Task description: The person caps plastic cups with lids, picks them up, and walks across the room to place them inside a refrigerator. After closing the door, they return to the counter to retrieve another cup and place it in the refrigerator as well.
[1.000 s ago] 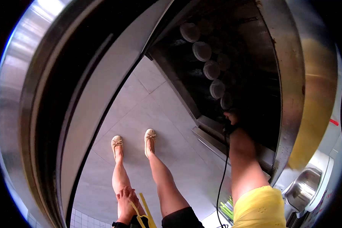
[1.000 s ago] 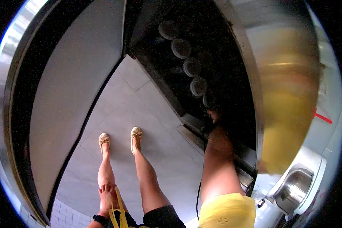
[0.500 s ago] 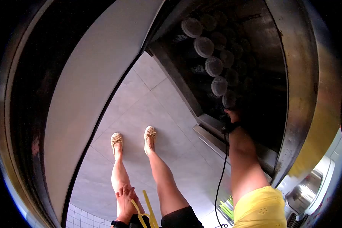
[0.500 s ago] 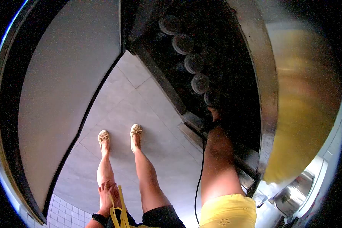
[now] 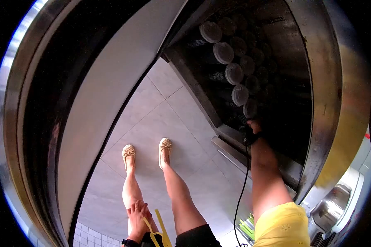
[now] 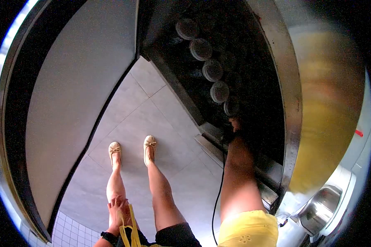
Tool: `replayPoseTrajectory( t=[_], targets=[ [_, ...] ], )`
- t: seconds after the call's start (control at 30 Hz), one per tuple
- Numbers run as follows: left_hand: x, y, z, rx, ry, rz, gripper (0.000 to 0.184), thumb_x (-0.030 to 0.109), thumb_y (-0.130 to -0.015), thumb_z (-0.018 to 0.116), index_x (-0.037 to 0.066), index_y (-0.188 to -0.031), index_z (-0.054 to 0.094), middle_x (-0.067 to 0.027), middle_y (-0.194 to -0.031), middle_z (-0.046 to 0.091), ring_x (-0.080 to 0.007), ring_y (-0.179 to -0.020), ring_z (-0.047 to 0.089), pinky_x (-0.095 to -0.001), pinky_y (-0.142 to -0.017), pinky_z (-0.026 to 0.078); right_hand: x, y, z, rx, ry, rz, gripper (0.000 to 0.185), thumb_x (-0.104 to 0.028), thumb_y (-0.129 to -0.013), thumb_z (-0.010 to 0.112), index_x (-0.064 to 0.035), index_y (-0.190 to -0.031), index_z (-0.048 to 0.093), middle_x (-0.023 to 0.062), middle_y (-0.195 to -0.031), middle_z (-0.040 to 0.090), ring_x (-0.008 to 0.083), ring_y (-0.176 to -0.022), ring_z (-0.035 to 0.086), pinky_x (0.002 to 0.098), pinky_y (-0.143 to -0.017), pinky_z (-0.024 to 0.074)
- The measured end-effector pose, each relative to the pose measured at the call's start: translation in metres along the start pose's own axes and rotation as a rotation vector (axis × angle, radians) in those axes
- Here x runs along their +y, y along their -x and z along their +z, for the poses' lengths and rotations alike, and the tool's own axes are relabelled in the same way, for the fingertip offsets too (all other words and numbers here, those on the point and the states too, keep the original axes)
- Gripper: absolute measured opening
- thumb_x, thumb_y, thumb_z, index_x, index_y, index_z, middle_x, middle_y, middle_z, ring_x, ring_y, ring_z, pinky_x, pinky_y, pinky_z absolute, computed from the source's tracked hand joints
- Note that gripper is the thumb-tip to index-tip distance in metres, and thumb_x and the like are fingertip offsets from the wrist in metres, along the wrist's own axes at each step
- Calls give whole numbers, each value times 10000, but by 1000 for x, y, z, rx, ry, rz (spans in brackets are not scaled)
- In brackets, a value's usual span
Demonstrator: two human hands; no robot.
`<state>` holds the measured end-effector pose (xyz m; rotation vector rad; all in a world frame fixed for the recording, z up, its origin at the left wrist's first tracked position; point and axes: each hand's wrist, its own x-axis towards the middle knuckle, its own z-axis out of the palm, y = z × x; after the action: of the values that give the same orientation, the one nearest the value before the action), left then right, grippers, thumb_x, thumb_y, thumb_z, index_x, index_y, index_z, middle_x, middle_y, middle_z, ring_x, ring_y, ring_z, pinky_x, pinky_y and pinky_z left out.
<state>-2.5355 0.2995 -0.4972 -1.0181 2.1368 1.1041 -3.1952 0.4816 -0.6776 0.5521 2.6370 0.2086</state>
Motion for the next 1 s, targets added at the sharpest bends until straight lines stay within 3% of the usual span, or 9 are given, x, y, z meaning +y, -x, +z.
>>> replayPoseTrajectory(
  t=[0.3, 0.43, 0.5, 0.57, 0.63, 0.7, 0.87, 0.93, 1.0],
  targets=[
    [0, 5, -5, 12, -32, 9, 352, 225, -721, 530, 125, -1055, 577, -77, -1162, 471, -250, -1104, 404, -410, -848, 319, -25, 86, -39, 146, 198, -204, 569, -262, -677, 656, -40, -1159, 450, 182, -1170, 447, 351, -1106, 400, 448, -952, 318],
    [-20, 16, 12, 57, 7, 24, 377, 202, -691, 555, 133, -1060, 583, -82, -1176, 469, -256, -1090, 417, -401, -857, 332, -47, 240, -42, 506, 225, -704, 489, -213, -696, 637, -5, -1117, 500, 204, -1121, 497, 368, -1072, 438, 446, -937, 333],
    [-21, 24, 1, 96, 118, -26, 384, 174, -658, 576, 114, -1038, 585, -83, -1163, 474, -274, -1075, 427, -432, -858, 351, -17, 293, -11, 107, 128, -1194, 641, -105, -705, 593, 43, -1271, 332, 283, -1282, 342, 420, -1205, 302, 432, -1020, 251],
    [-33, 34, -12, 143, 276, -55, 370, 122, -646, 590, 96, -1014, 583, -98, -1146, 483, -308, -1052, 440, -449, -838, 381, 8, 368, -6, -608, 421, -1321, 608, -171, -716, 607, -48, -1264, 374, 171, -1311, 375, 319, -1207, 363, 425, -988, 297],
    [-75, 42, 23, 252, 708, -213, 298, 84, -683, 560, 86, -979, 592, -144, -1115, 503, -353, -996, 482, -420, -838, 407, 9, 489, -50, -864, 875, -1462, 519, -163, -729, 592, -105, -1217, 425, 136, -1209, 463, 324, -1099, 447, 415, -901, 360],
    [-94, 73, -13, 397, 447, -150, 218, 86, -719, 524, 83, -917, 615, -185, -1075, 527, -356, -938, 524, -385, -819, 437, 27, 574, -84, -1061, 908, -1584, 428, -165, -745, 565, -87, -1151, 459, 145, -1031, 574, 352, -921, 556, 408, -785, 440],
    [-172, 189, -15, 302, 673, -308, 269, 2, -694, 450, 108, -805, 671, -151, -694, 620, -278, -678, 616, -350, -663, 488, 83, 673, -105, -954, 596, -1930, 322, -170, -787, 506, -54, -1087, 514, 194, -931, 587, 348, -854, 571, 420, -735, 460],
    [-167, 270, -17, 196, 621, -444, 295, -1, -688, 446, 134, -818, 675, -152, -764, 627, -262, -734, 629, -336, -697, 491, 80, 722, -141, -998, 889, -2071, 338, -174, -788, 519, -49, -1102, 510, 209, -922, 583, 346, -866, 573, 436, -751, 455],
    [-163, 344, 15, 322, 621, -398, 354, -31, -702, 399, 136, -822, 688, -92, -939, 650, -225, -874, 614, -264, -789, 464, 89, 747, -137, -776, 771, -2593, 275, -154, -741, 567, -45, -987, 513, 153, -881, 582, 331, -764, 593, 454, -682, 479]
  ],
)
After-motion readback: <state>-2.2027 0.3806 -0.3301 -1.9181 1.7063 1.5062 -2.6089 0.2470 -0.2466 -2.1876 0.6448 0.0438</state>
